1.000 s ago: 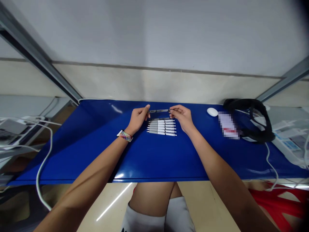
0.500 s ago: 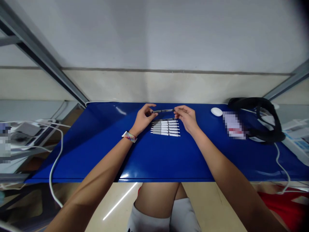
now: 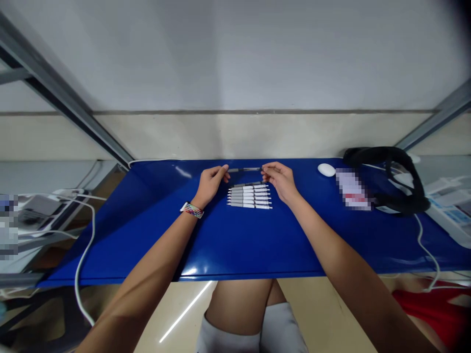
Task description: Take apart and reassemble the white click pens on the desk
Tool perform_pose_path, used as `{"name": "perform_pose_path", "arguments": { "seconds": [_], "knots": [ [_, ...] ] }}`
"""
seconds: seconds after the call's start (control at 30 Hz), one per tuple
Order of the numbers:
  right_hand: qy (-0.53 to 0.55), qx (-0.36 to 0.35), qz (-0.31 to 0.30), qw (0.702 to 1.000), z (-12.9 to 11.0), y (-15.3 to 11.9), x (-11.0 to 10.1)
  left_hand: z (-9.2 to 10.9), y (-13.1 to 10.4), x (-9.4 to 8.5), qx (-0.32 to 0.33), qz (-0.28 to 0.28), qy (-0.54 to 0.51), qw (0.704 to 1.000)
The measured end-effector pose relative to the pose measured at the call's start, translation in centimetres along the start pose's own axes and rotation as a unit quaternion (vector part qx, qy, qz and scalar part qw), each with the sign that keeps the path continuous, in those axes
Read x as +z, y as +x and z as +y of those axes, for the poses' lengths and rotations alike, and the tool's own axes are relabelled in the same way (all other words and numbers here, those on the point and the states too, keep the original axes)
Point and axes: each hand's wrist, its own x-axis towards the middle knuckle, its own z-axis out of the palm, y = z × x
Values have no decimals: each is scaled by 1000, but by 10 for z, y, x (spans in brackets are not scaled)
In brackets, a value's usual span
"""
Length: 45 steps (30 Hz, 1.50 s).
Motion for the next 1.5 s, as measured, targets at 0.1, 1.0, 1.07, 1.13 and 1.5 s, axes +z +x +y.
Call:
{"name": "perform_pose_path", "arguments": {
  "seconds": [0.1,1.0,1.07,1.13,1.5],
  "knots": [
    [13,8,1,1000,-1,1,-1,0,1,-1,-7,24,-17,1000],
    [83,47,93,991,-7,7,-11,-2,4,-1,-26,47,-77,996],
    [81,45,92,991,-6,7,-11,-3,4,-2,-24,45,-74,996],
    [84,46,92,991,-6,7,-11,-4,4,-2,-23,45,-76,996],
    [122,89,95,984,-9,7,-11,-6,5,0,-38,58,-93,993]
  ]
}}
